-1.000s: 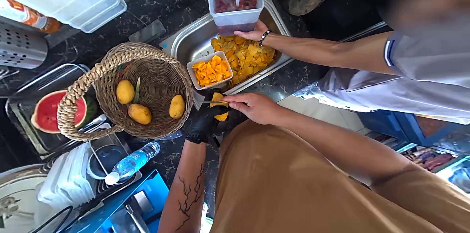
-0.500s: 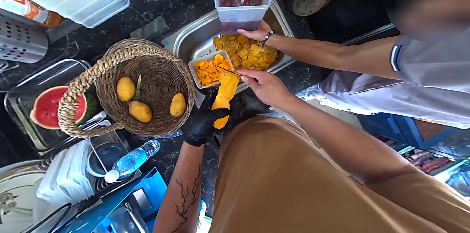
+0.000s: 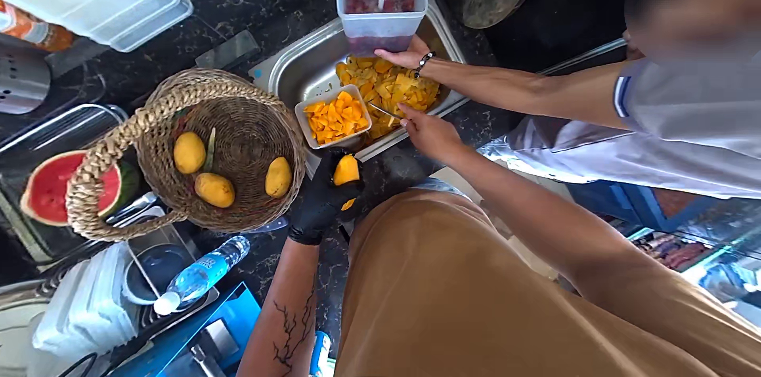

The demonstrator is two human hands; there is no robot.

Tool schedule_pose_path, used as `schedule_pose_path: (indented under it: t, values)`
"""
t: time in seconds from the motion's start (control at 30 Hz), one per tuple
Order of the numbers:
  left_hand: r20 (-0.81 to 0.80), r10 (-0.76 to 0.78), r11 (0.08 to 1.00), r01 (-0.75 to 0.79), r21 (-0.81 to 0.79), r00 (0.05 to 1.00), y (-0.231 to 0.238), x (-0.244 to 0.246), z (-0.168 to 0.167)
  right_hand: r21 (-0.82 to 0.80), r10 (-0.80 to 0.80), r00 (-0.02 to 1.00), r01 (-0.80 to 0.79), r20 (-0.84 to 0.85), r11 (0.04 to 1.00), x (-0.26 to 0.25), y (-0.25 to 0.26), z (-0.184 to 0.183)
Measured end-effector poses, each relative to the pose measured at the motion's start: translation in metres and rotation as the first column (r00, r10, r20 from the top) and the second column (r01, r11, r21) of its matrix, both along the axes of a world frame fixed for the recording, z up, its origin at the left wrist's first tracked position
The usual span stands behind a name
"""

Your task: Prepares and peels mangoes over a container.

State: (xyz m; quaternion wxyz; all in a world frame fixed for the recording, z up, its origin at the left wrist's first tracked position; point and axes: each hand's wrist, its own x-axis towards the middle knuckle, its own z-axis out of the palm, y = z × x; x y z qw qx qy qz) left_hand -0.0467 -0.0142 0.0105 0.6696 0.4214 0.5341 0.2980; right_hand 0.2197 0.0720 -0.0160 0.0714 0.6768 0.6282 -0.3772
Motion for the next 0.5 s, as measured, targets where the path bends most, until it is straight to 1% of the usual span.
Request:
schedule_pose_path:
  t: [0.03,0.07,0.1,0.17,0.2,0.23,0.27,0.33,0.43,0.5]
  values:
    - [-0.021,-0.002,1.0,0.002,0.0,1.0,0.004,0.002,-0.004,-0.01,-0.004,1.0,0.004,0.007,1.0,0.0,-0.002,-0.001]
    - [-0.042,-0.006,1.0,0.006,0.002,0.999,0.007,0.004,-0.006,-0.004,-0.007,0.999,0.007,-0.038,1.0,-0.002,-0.005,0.003]
    - [-0.071,-0.011,1.0,0.011,0.006,0.997,0.008,0.005,-0.009,0.013,-0.003,0.99,0.005,-0.144,1.0,-0.006,-0.012,0.011]
    - [-0.145,-0.036,0.999,0.037,0.01,0.989,0.008,0.004,-0.009,0.041,0.049,0.912,-0.035,-0.407,0.999,-0.021,-0.031,0.032]
    - [-0.172,-0.049,0.999,0.051,0.008,0.984,0.008,0.006,-0.006,0.063,0.091,0.874,-0.07,-0.477,0.996,-0.028,-0.04,0.041]
    - [-0.195,-0.057,0.998,0.061,0.01,0.979,0.009,0.01,-0.004,0.084,0.137,0.859,-0.11,-0.493,0.99,-0.032,-0.046,0.047]
    - [-0.217,-0.07,0.997,0.074,0.013,0.974,0.011,0.014,0.0,0.118,0.192,0.859,-0.153,-0.474,0.981,-0.034,-0.048,0.048]
    - [-0.292,-0.094,0.995,0.102,0.012,0.952,0.012,0.02,0.007,0.187,0.272,0.859,-0.21,-0.434,0.96,-0.034,-0.05,0.043]
    - [-0.39,-0.105,0.993,0.119,0.013,0.915,0.01,0.022,0.006,0.184,0.273,0.848,-0.211,-0.455,0.96,-0.034,-0.052,0.038]
    - [-0.465,-0.135,0.987,0.159,0.013,0.875,0.01,0.022,0.005,0.171,0.234,0.846,-0.171,-0.479,0.97,-0.034,-0.053,0.038]
